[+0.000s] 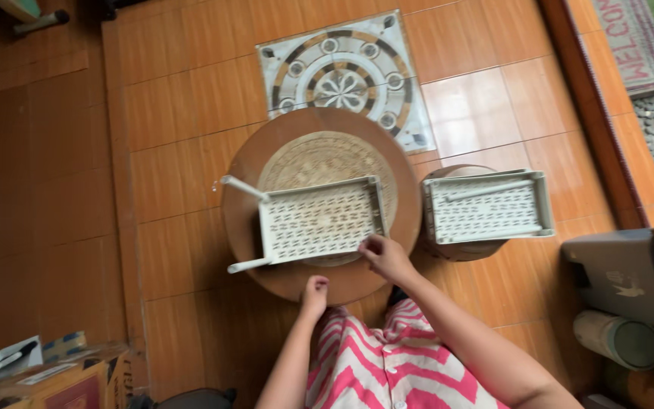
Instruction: The person assembles a three-tiered plastic shelving unit by inserting white plastic legs into the corner sockets of each tray. They handle the trays and legs by hand, placing the trays on a round table and a small stool, then inserting the legs one at a time into each tray.
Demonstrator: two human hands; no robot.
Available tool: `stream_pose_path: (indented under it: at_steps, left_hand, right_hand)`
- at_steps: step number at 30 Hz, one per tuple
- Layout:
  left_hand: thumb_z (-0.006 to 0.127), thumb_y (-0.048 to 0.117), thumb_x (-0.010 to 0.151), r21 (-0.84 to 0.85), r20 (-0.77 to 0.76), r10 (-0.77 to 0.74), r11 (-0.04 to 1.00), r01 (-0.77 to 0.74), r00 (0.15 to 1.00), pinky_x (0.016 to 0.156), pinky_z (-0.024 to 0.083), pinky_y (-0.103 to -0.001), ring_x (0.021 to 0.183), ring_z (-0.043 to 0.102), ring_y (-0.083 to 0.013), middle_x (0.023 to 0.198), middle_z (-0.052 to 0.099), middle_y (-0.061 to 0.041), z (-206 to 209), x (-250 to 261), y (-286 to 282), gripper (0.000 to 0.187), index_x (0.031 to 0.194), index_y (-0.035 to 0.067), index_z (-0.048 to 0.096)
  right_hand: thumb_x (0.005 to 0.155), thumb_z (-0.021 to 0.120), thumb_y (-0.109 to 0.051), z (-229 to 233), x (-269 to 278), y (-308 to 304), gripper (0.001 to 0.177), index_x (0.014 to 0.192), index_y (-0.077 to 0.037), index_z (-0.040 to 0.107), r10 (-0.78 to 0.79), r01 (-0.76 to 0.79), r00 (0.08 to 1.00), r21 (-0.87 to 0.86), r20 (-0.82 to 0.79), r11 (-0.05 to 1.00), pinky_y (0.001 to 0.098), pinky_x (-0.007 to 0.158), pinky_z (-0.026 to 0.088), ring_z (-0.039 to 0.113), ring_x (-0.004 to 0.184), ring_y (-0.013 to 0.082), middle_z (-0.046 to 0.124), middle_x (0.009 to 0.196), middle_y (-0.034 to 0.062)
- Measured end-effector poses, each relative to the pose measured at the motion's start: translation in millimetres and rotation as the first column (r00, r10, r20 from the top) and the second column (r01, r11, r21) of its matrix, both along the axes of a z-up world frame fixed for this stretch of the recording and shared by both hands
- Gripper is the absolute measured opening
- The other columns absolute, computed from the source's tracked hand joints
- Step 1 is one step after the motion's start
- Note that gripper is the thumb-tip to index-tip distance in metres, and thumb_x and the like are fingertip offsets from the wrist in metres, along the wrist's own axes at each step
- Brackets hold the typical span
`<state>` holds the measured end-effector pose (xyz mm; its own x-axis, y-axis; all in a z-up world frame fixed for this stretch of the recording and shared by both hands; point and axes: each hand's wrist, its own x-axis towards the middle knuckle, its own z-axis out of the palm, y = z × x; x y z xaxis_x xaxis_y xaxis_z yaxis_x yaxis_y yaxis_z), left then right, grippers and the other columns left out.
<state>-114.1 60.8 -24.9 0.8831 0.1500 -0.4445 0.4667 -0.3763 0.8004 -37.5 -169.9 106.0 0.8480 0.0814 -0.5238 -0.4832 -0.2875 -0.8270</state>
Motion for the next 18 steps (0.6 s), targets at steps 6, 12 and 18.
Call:
stream_pose_path:
  at_steps: [6,12,18]
  left_hand:
    - [0.068,0.006,0.089,0.155,0.136,0.056,0.985,-0.077,0.989,0.083,0.056,-0.035,0.09,0.069,-0.0237,0.102,0.069,-0.013,0,19,95,0.026,0.114,0.006,0.06]
    - [0.061,-0.002,0.077,0.175,0.394,-0.048,0.984,-0.024,0.918,0.084,0.056,-0.038,0.094,0.066,-0.0284,0.116,0.067,-0.016,-18,40,126,0.051,0.127,0.007,0.062]
    - [0.066,0.012,0.093,-0.059,0.484,0.011,0.998,0.02,0.875,0.089,0.055,-0.041,0.103,0.069,-0.0331,0.111,0.071,-0.016,-34,55,127,0.039,0.131,0.005,0.06]
  right_hand:
    - [0.08,0.074,-0.007,28,8,130,0.023,0.102,-0.005,0.067,0.34,-0.325,0.855,-0.106,0.391,0.94,0.0344,0.07,0.058,0.073,0.076,0.0205,0.072,0.086,0.0091]
    - [0.071,0.091,-0.017,41,11,207,0.053,0.112,-0.005,0.06,0.377,-0.277,0.803,-0.271,0.462,0.922,0.0451,0.079,0.054,0.063,0.09,0.0401,0.063,0.099,0.0173]
    - [0.078,0.078,-0.014,42,15,244,0.033,0.107,-0.008,0.065,0.346,-0.144,0.826,-0.426,0.446,0.893,0.0462,0.078,0.055,0.065,0.09,0.0386,0.064,0.101,0.0153]
